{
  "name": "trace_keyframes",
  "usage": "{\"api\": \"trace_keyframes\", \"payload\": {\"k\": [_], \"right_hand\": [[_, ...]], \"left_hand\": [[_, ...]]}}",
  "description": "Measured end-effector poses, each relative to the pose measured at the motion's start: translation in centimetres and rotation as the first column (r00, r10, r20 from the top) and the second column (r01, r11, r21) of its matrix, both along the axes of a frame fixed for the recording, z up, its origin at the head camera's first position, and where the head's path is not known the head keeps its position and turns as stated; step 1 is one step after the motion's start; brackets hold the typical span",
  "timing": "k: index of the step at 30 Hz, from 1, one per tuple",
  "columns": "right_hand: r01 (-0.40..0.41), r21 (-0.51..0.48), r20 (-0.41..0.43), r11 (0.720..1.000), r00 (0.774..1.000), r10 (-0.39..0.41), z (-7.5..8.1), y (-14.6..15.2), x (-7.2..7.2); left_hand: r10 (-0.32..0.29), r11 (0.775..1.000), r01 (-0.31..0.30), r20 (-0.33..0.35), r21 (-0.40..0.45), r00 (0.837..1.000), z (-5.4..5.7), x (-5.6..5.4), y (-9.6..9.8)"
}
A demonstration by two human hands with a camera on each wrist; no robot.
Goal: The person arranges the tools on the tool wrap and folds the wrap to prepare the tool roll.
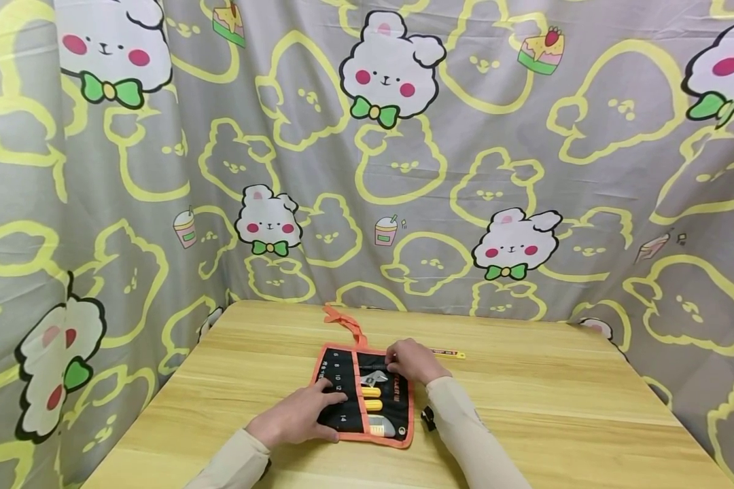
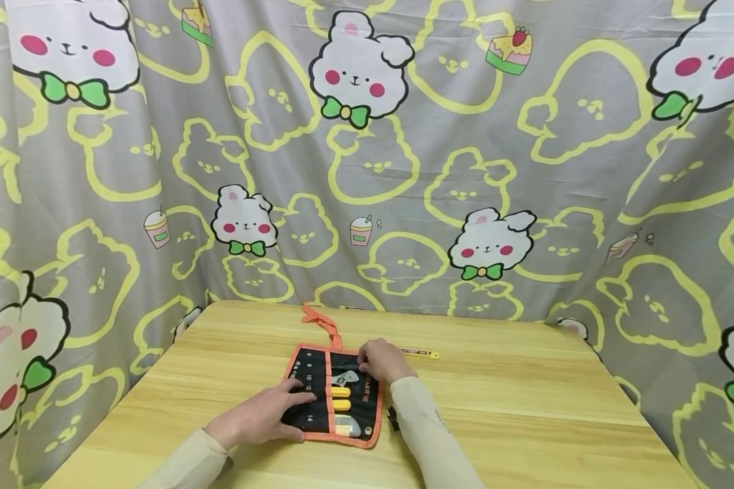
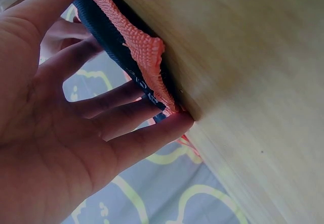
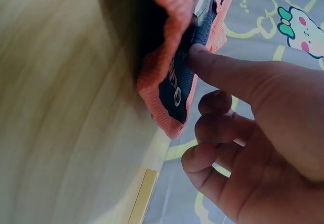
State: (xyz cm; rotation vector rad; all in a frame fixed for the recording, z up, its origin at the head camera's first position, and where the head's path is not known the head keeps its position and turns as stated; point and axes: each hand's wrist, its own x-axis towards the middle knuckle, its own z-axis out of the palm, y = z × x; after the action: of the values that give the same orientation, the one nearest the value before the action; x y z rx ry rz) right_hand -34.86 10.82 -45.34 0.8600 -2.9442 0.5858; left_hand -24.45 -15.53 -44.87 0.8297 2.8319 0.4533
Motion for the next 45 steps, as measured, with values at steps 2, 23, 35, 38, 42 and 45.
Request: {"api": "trace_keyframes", "payload": {"k": [2, 23, 35, 38, 42, 45], "right_hand": [[0.001, 0.000, 0.005, 1.000, 1.000, -0.001, 0.0, -0.2, 0.0], [0.025, 0.025, 0.036, 0.999, 0.999, -0.026, 0.0, -1.5, 0.0], [0.025, 0.030, 0.046, 0.999, 0.999, -0.027, -0.1, -2.3, 0.3], [0.035, 0.014, 0.072, 0.999, 0.997, -0.036, -0.2, -2.1, 0.4], [0.055, -0.011, 0.104, 0.998, 0.993, -0.053, -0.1, -2.0, 0.5], [0.070, -0.007, 0.117, 0.998, 0.991, -0.069, -0.1, -2.0, 0.3]], "left_hand": [[-0.001, 1.000, 0.001, 0.000, -0.001, 1.000, 0.0, 0.0, 0.0], [0.008, 1.000, -0.008, 0.013, 0.000, 1.000, 0.0, 0.0, -0.1], [0.013, 1.000, -0.013, 0.020, -0.008, 1.000, -0.1, -0.2, 0.1], [0.014, 1.000, -0.014, 0.019, -0.011, 1.000, -0.1, -0.2, 0.1], [0.013, 1.000, -0.013, 0.014, -0.014, 1.000, -0.1, -0.1, 0.1], [0.011, 1.000, -0.011, 0.013, -0.011, 1.000, -0.1, -0.1, 0.0]]}}
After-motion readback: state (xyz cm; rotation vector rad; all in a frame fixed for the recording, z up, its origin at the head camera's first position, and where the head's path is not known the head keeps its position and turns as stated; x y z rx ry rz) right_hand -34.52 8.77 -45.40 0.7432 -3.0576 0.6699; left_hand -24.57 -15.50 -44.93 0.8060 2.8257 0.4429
